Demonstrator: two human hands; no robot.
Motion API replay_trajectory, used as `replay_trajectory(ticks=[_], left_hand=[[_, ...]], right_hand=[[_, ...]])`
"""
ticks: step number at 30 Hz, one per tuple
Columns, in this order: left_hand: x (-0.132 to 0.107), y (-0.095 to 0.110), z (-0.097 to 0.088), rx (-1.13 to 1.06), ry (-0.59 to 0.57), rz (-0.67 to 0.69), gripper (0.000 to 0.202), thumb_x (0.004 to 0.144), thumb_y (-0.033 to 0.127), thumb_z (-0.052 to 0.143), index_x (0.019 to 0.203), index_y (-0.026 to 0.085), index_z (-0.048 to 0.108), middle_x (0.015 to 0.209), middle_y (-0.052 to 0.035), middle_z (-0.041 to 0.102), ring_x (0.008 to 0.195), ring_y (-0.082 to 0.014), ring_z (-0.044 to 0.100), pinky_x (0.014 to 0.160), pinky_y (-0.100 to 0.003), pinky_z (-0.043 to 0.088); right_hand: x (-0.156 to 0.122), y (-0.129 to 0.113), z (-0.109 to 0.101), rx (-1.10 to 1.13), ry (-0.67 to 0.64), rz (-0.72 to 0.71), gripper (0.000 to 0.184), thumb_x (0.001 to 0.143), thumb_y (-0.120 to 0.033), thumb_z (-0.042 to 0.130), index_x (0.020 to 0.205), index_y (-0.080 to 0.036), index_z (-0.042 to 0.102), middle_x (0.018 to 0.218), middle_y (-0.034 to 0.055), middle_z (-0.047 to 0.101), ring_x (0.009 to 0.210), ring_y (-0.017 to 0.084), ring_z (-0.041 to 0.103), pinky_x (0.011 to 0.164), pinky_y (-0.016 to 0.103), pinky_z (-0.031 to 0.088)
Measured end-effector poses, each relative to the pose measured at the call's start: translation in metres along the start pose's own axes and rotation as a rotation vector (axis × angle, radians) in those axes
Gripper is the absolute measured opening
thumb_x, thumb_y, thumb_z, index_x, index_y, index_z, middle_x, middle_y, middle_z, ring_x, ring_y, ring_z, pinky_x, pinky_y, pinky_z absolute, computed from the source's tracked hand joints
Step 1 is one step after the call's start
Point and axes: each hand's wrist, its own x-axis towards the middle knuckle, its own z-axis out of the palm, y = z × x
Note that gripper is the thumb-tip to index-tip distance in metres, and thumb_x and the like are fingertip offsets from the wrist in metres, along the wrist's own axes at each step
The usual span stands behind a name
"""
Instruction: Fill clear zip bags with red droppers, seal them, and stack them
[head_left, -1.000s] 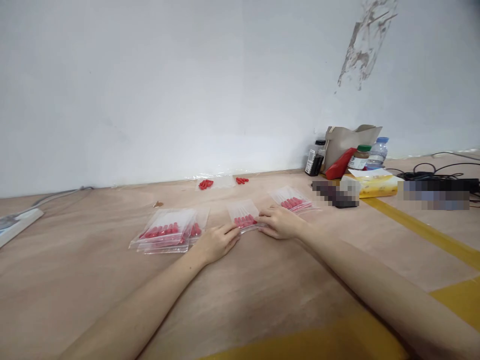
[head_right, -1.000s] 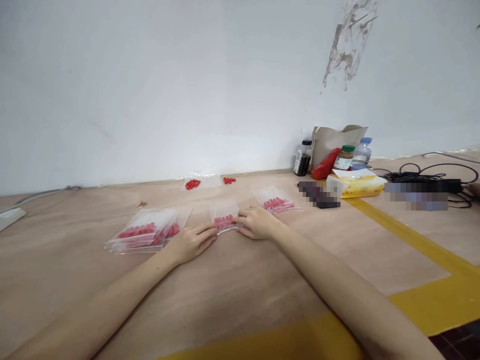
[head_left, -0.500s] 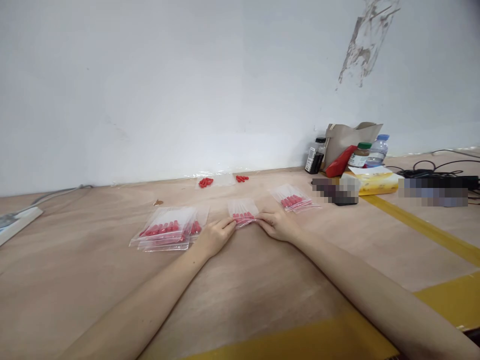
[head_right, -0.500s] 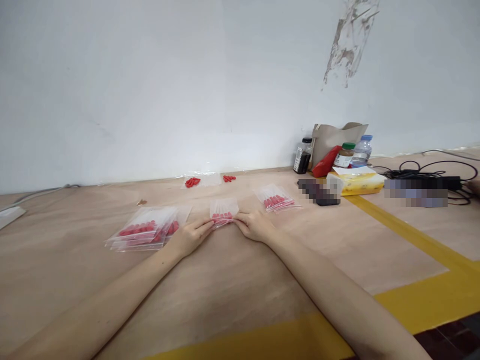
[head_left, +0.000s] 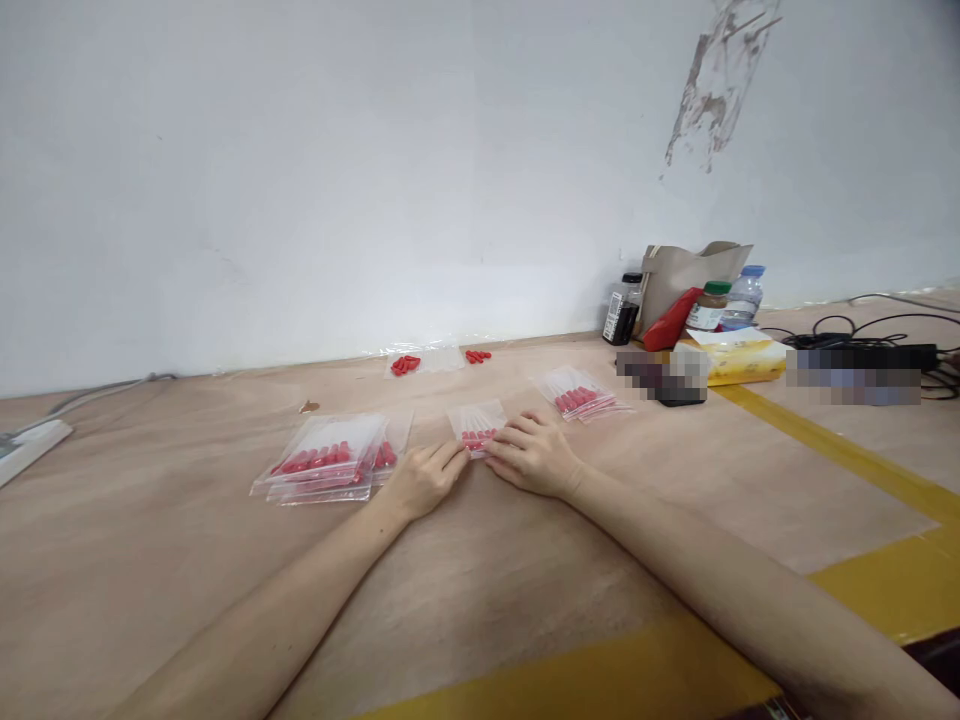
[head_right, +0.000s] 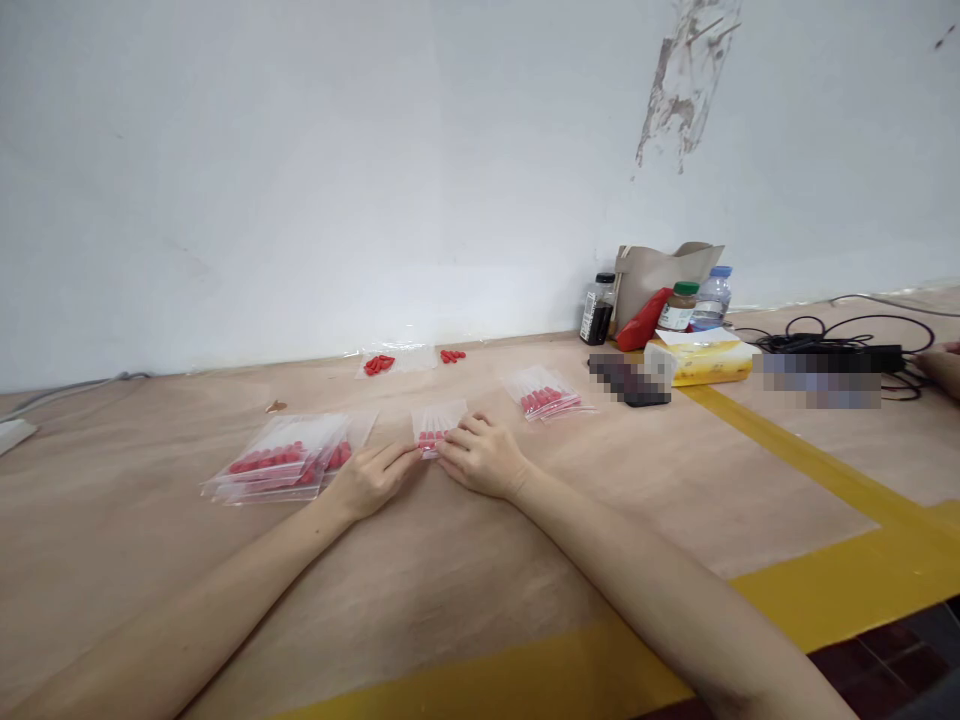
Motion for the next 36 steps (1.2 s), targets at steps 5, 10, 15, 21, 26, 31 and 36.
replay_trajectory(ticks=[5, 10, 15, 21, 26, 31, 36], left_hand=[[0.003, 0.004, -0.001, -0.051, 0.012, 0.002, 0.025, 0.088, 0.011, 0.035, 0.094, 0.012, 0.058, 0.091, -0.0095, 0.064, 0.082, -0.0173, 0.061, 0.070, -0.029, 0.052], [0.005, 0.005, -0.002, -0.089, -0.017, -0.014, 0.027, 0.088, 0.011, 0.032, 0.091, 0.013, 0.059, 0.091, -0.0094, 0.064, 0.083, -0.0165, 0.061, 0.072, -0.028, 0.051], [0.007, 0.004, -0.005, -0.095, 0.028, -0.003, 0.023, 0.086, 0.009, 0.036, 0.087, 0.013, 0.059, 0.088, -0.0081, 0.064, 0.078, -0.0162, 0.061, 0.067, -0.027, 0.051], [0.002, 0.000, -0.004, -0.150, 0.028, -0.062, 0.023, 0.086, 0.012, 0.036, 0.088, 0.016, 0.059, 0.089, -0.0064, 0.064, 0.076, -0.0143, 0.061, 0.068, -0.026, 0.051], [0.000, -0.003, -0.004, -0.104, 0.023, -0.061, 0.022, 0.085, 0.012, 0.037, 0.084, 0.017, 0.059, 0.086, -0.0049, 0.065, 0.074, -0.0138, 0.060, 0.066, -0.026, 0.049], [-0.004, -0.006, -0.002, -0.072, 0.029, -0.044, 0.022, 0.085, 0.011, 0.037, 0.082, 0.017, 0.058, 0.083, -0.0042, 0.064, 0.069, -0.0134, 0.059, 0.061, -0.024, 0.047], [-0.007, 0.000, -0.006, -0.185, -0.065, -0.223, 0.022, 0.087, 0.016, 0.035, 0.082, 0.017, 0.056, 0.080, -0.0047, 0.063, 0.068, -0.0149, 0.059, 0.058, -0.025, 0.046]], right_hand=[[0.006, -0.010, 0.008, -0.064, 0.042, -0.107, 0.017, 0.083, -0.016, 0.044, 0.085, -0.020, 0.060, 0.077, 0.0015, 0.062, 0.076, 0.013, 0.050, 0.074, 0.032, 0.033], [0.003, -0.007, 0.008, -0.106, 0.063, -0.176, 0.020, 0.084, -0.012, 0.042, 0.078, -0.018, 0.059, 0.071, 0.0002, 0.060, 0.074, 0.011, 0.050, 0.073, 0.032, 0.032], [0.001, -0.005, 0.003, -0.158, 0.099, -0.200, 0.021, 0.084, -0.011, 0.039, 0.084, -0.019, 0.059, 0.076, 0.0003, 0.061, 0.076, 0.011, 0.052, 0.081, 0.034, 0.031], [-0.005, 0.003, 0.000, -0.097, 0.025, -0.093, 0.023, 0.086, -0.014, 0.037, 0.089, -0.022, 0.058, 0.077, -0.0003, 0.062, 0.073, 0.009, 0.053, 0.088, 0.033, 0.029], [-0.015, 0.017, -0.008, -0.157, -0.008, -0.025, 0.025, 0.086, -0.015, 0.036, 0.084, -0.023, 0.059, 0.075, -0.0011, 0.062, 0.070, 0.010, 0.052, 0.088, 0.034, 0.027], [-0.018, 0.023, -0.018, -0.300, -0.015, -0.038, 0.026, 0.086, -0.015, 0.036, 0.075, -0.021, 0.059, 0.066, -0.0011, 0.059, 0.064, 0.010, 0.047, 0.085, 0.034, 0.027], [-0.017, 0.021, -0.019, -0.272, 0.001, -0.004, 0.027, 0.087, -0.017, 0.037, 0.069, -0.021, 0.057, 0.063, -0.0011, 0.057, 0.063, 0.010, 0.046, 0.086, 0.033, 0.026]])
